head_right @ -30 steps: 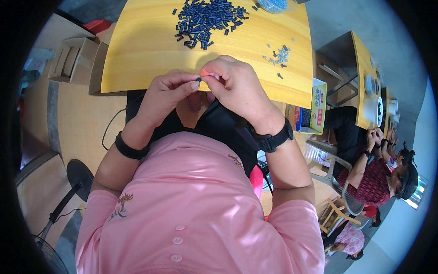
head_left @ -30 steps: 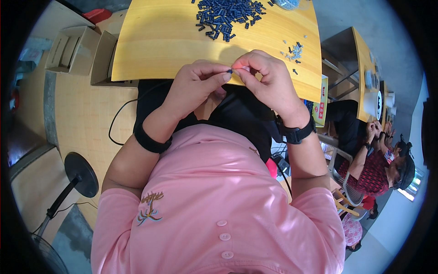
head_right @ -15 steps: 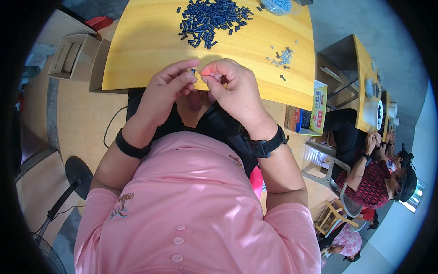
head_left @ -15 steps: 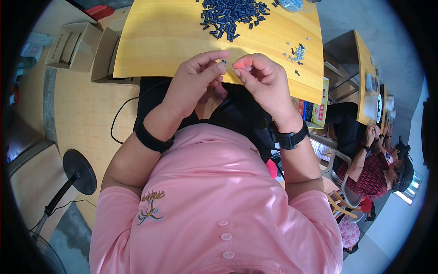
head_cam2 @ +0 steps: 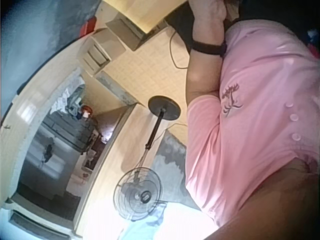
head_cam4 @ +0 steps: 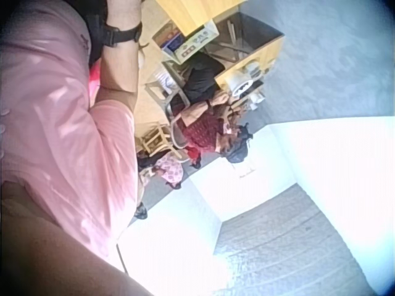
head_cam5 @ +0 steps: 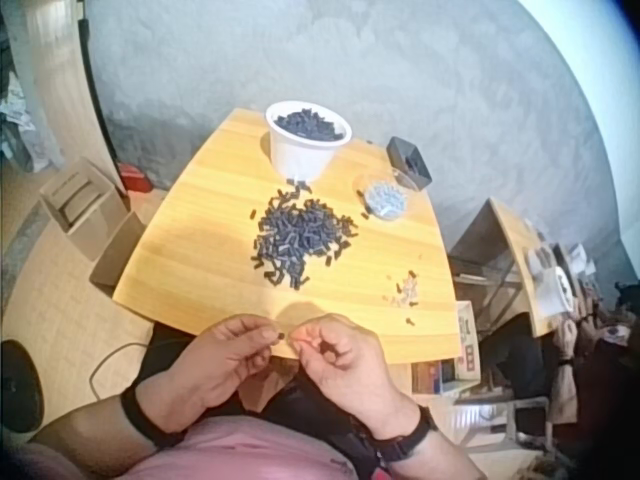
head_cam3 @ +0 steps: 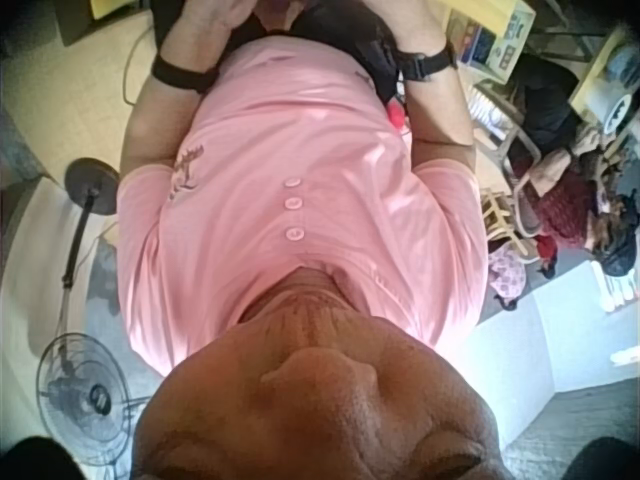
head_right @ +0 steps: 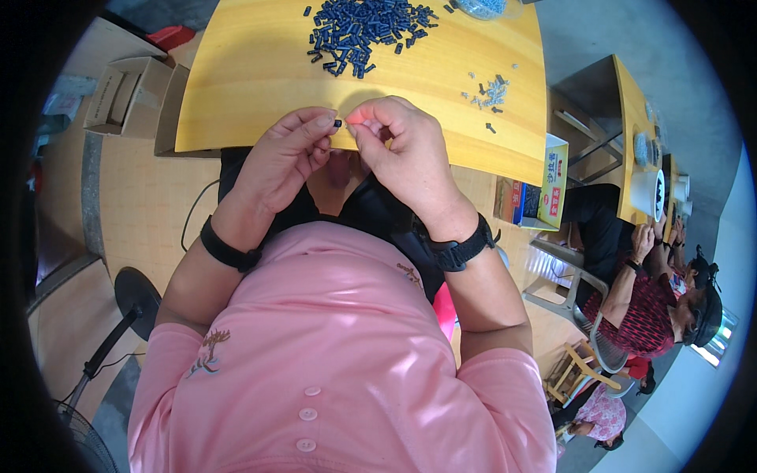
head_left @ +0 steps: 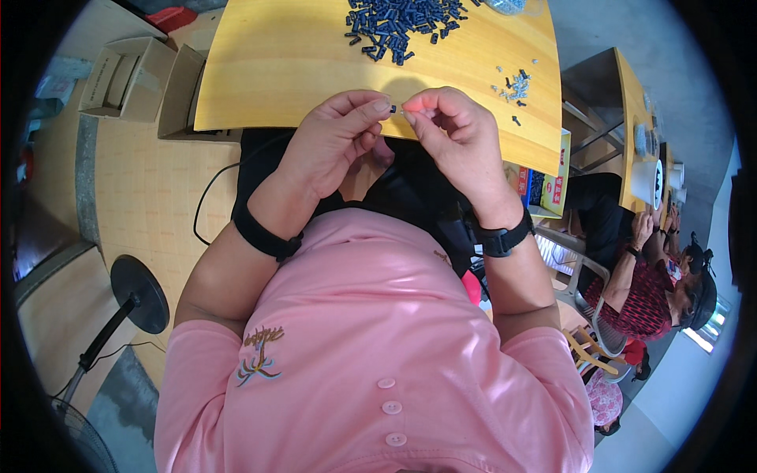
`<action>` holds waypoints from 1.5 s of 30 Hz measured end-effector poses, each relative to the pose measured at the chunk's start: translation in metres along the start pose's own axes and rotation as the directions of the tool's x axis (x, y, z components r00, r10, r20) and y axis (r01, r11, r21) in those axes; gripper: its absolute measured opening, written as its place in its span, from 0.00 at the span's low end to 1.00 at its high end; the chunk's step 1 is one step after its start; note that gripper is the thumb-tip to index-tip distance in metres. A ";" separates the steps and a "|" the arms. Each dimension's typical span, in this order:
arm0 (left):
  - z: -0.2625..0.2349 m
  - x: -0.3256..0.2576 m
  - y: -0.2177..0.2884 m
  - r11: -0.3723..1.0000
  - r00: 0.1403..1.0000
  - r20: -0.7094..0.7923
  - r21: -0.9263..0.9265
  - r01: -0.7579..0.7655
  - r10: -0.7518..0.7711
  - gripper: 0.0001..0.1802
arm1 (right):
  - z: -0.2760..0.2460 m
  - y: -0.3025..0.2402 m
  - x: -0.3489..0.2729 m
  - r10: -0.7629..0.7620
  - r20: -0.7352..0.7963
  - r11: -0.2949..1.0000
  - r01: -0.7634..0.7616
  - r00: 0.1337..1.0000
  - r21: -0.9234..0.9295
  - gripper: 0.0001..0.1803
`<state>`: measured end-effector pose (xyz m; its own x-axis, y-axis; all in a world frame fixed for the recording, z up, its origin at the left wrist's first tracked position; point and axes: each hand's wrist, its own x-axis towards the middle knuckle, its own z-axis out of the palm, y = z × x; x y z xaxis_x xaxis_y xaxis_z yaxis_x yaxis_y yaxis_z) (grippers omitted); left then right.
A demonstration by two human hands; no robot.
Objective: Manual assembly of small black plastic components by hand on a wooden table.
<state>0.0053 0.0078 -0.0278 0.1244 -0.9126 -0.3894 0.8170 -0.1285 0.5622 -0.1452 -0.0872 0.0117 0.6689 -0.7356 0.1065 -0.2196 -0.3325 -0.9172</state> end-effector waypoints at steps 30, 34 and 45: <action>0.012 -0.009 -0.004 0.818 0.990 0.068 0.558 -0.138 0.121 0.10 | -0.013 -0.027 0.010 -0.240 0.329 0.867 0.354 0.913 -0.350 0.08; 0.016 -0.009 -0.008 0.799 0.972 0.032 0.564 -0.210 0.232 0.07 | -0.008 -0.032 0.011 -0.274 0.326 0.833 0.393 0.905 -0.390 0.08; 0.019 -0.013 -0.007 0.742 0.944 0.070 0.600 -0.298 0.322 0.07 | -0.007 -0.032 0.009 -0.224 0.228 0.889 0.295 0.948 -0.350 0.08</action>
<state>-0.0126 0.0132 -0.0133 0.3411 -0.9302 -0.1351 0.2314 -0.0562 0.9712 -0.1370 -0.0874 0.0452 0.8449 -0.4880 0.2190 -0.2469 -0.7190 -0.6496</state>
